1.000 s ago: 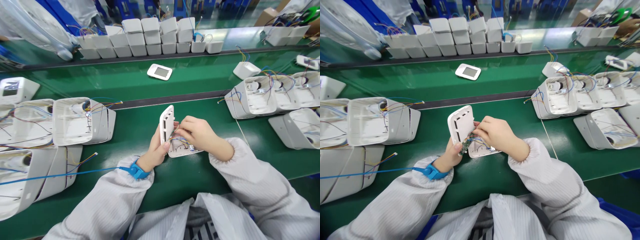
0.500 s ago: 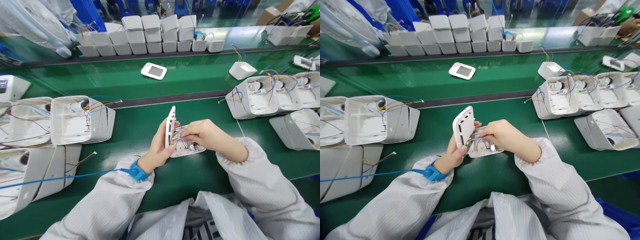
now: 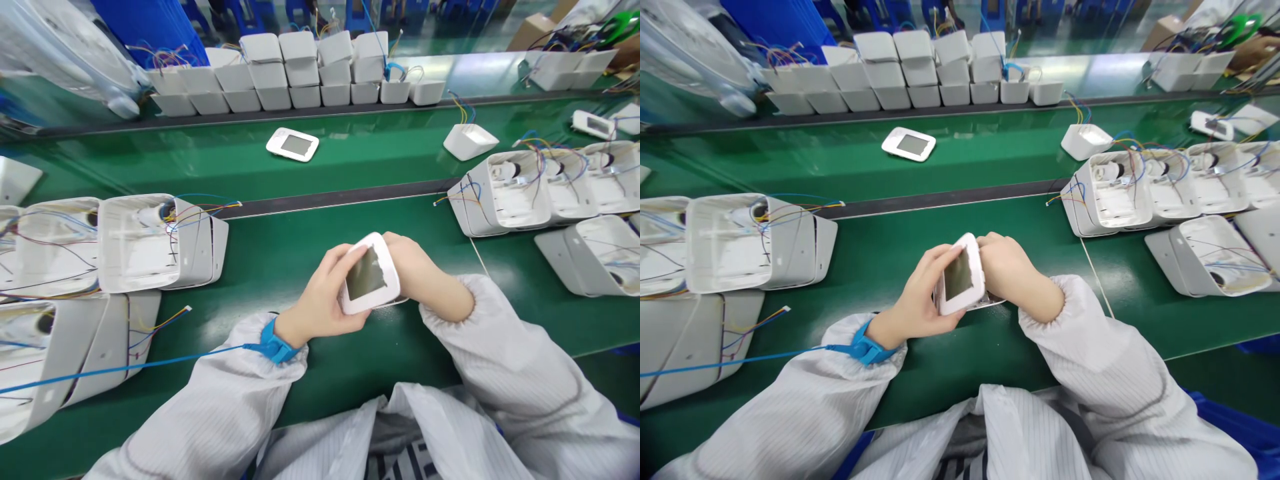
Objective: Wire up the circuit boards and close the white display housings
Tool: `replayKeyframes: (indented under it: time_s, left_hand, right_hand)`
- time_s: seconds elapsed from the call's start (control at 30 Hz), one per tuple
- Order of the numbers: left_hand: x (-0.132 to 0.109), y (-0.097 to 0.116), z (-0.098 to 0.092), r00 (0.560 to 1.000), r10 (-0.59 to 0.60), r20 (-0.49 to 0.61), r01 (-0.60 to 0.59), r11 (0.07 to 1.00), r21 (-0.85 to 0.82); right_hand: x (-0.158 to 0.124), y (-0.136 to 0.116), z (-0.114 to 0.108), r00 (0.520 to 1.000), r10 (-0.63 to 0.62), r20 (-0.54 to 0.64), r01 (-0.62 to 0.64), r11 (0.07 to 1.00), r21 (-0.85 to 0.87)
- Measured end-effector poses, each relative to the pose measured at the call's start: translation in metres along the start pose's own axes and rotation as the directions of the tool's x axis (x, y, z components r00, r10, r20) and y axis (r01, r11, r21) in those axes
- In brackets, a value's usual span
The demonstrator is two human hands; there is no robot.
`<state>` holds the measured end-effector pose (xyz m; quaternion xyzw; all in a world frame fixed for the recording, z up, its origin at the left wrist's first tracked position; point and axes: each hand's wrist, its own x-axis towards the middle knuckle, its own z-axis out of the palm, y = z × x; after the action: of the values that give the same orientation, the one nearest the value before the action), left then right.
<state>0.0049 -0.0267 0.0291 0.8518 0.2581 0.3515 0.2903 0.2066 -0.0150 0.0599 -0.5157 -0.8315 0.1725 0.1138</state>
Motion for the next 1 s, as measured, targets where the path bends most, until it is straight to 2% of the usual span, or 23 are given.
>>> replayKeyframes:
  time_s: [0.1, 0.17, 0.23, 0.3, 0.33, 0.4, 0.53, 0.6, 0.7, 0.77, 0.87, 0.93, 1.0]
  left_hand:
    - [0.002, 0.003, -0.004, 0.988, -0.016, 0.156, -0.007, 0.989, 0.147]
    - [0.003, 0.003, -0.005, 0.978, -0.03, 0.206, -0.017, 0.974, 0.224]
    - [0.004, 0.001, -0.006, 0.971, -0.04, 0.237, -0.027, 0.962, 0.272]
    - [0.004, -0.001, -0.007, 0.966, -0.043, 0.256, -0.035, 0.956, 0.292]
    - [0.004, -0.003, -0.006, 0.964, -0.04, 0.263, -0.039, 0.957, 0.289]
    - [0.004, -0.005, -0.004, 0.964, -0.036, 0.262, -0.037, 0.962, 0.269]
    - [0.002, -0.001, 0.004, 0.973, -0.117, 0.197, 0.06, 0.96, 0.275]
    - [0.001, 0.004, 0.009, 0.973, -0.165, 0.162, 0.114, 0.951, 0.287]
    - [0.0, 0.008, 0.014, 0.969, -0.217, 0.117, 0.175, 0.94, 0.292]
    - [0.001, 0.01, 0.015, 0.966, -0.239, 0.096, 0.202, 0.934, 0.296]
    - [0.001, 0.011, 0.015, 0.966, -0.242, 0.085, 0.207, 0.931, 0.301]
    - [0.001, 0.011, 0.013, 0.967, -0.24, 0.085, 0.204, 0.93, 0.305]
    - [0.001, 0.01, 0.011, 0.968, -0.235, 0.092, 0.198, 0.932, 0.304]
  right_hand:
    - [0.001, 0.019, -0.014, 0.992, -0.026, 0.12, -0.013, 0.949, 0.314]
    - [0.0, 0.034, -0.024, 0.981, -0.034, 0.191, -0.08, 0.824, 0.561]
    - [0.001, 0.042, -0.027, 0.985, 0.09, 0.147, -0.17, 0.641, 0.749]
    - [0.003, 0.041, -0.022, 0.963, 0.263, 0.067, -0.189, 0.472, 0.861]
    - [0.005, 0.036, -0.017, 0.952, 0.301, 0.059, -0.187, 0.416, 0.89]
    - [0.009, 0.022, -0.006, 0.956, 0.282, 0.081, -0.191, 0.387, 0.902]
    - [0.01, -0.001, 0.007, 0.963, 0.265, 0.039, -0.157, 0.44, 0.884]
    - [0.009, -0.003, 0.007, 0.96, 0.279, 0.02, -0.161, 0.491, 0.856]
    - [0.024, 0.007, 0.0, 0.966, 0.259, 0.003, -0.171, 0.631, 0.757]
    - [0.053, 0.015, -0.006, 0.982, 0.19, -0.023, -0.132, 0.759, 0.637]
    - [0.125, 0.015, -0.009, 1.0, 0.01, -0.018, -0.003, 0.938, 0.345]
    - [0.18, 0.007, -0.004, 0.995, -0.1, -0.006, 0.1, 0.987, 0.125]
    - [0.233, -0.005, 0.006, 0.985, -0.16, 0.06, 0.162, 0.987, -0.025]
